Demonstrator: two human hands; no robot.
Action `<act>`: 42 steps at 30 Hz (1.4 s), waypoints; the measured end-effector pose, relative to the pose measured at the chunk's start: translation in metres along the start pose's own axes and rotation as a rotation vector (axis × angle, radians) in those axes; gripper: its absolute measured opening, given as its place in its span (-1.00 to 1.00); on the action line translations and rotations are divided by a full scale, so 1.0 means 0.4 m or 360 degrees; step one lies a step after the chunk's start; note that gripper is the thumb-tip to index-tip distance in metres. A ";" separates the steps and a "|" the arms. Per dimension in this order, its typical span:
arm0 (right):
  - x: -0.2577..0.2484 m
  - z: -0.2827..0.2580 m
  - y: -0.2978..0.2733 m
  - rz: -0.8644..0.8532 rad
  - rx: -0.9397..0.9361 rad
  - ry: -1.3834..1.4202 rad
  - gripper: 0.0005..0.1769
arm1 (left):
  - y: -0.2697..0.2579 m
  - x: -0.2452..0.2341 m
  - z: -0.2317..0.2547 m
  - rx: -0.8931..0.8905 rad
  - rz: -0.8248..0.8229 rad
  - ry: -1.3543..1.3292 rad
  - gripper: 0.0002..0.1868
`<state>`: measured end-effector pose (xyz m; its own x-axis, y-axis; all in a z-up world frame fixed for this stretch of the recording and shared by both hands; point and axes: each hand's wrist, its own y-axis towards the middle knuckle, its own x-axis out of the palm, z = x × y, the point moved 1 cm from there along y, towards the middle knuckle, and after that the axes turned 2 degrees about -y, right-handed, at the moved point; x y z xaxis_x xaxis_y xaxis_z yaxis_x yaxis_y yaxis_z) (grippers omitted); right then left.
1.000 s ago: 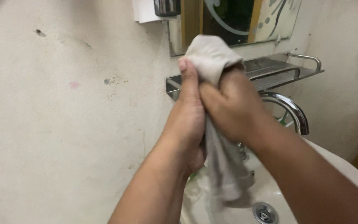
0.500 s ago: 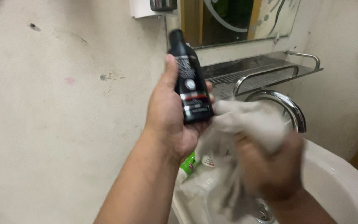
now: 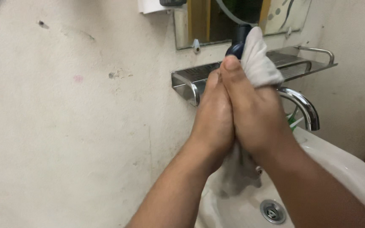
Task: The person hangs multiple pink sachets on a wall-mounted metal rack, then picks up a black shampoo bottle, rinses it under the tap, and wipes it dry with a cloth. The sachets remain hanging on the rack and the bottle is left clean and dry.
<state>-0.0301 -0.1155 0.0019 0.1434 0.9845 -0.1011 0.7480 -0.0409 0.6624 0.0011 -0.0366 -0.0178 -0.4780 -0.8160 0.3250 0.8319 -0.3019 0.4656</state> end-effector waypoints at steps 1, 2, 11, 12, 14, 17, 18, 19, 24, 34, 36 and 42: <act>-0.014 -0.004 0.012 0.0155 0.0241 -0.0104 -0.45 | 0.002 0.004 0.001 -0.0001 -0.0037 0.0057 -0.39; -0.028 -0.008 0.022 0.0295 0.0493 -0.0206 -0.46 | -0.001 0.003 0.000 -0.0006 -0.0056 0.0111 -0.40; -0.118 0.037 0.070 -0.1419 0.0489 0.2068 -0.63 | -0.075 -0.002 0.008 -0.0616 -0.0578 -0.1109 -0.45; -0.112 0.055 0.068 -0.1375 0.0448 0.2204 -0.61 | -0.082 -0.003 0.009 -0.0724 -0.0494 -0.1158 -0.46; -0.130 0.078 0.080 -0.0687 0.0452 0.1539 -0.66 | -0.082 -0.008 0.019 -0.0653 -0.0466 -0.0862 -0.63; -0.142 0.091 0.103 -0.0209 0.0490 0.0787 -0.72 | -0.075 -0.016 0.038 -0.0611 -0.0317 -0.0434 -0.69; -0.141 0.091 0.112 -0.0137 0.0518 0.0582 -0.73 | -0.072 -0.020 0.043 -0.0607 -0.0249 -0.0293 -0.69; -0.140 0.088 0.118 -0.0123 0.0558 0.0477 -0.69 | -0.067 -0.017 0.045 -0.0579 -0.0226 -0.0239 -0.68; -0.079 0.029 0.099 0.0338 0.0802 -0.0061 -0.45 | -0.045 0.009 0.063 -0.0496 0.0244 0.0203 -0.56; 0.040 -0.013 -0.068 0.0064 -0.0015 -0.0213 -0.65 | -0.021 -0.015 0.118 -0.0462 0.0433 -0.0228 -0.27; 0.038 0.001 -0.099 0.0137 0.0026 -0.0406 -0.68 | -0.021 -0.020 0.117 -0.0392 0.0447 -0.0399 -0.27; 0.060 -0.041 -0.137 0.0030 -0.0781 -0.0492 -0.66 | -0.003 -0.037 0.111 -0.0294 0.0325 -0.0704 -0.28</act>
<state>-0.0785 -0.0870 -0.0247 0.3917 0.8857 -0.2493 0.3663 0.0984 0.9253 -0.0052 -0.0021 0.0134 -0.3410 -0.5932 0.7293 0.9374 -0.2728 0.2164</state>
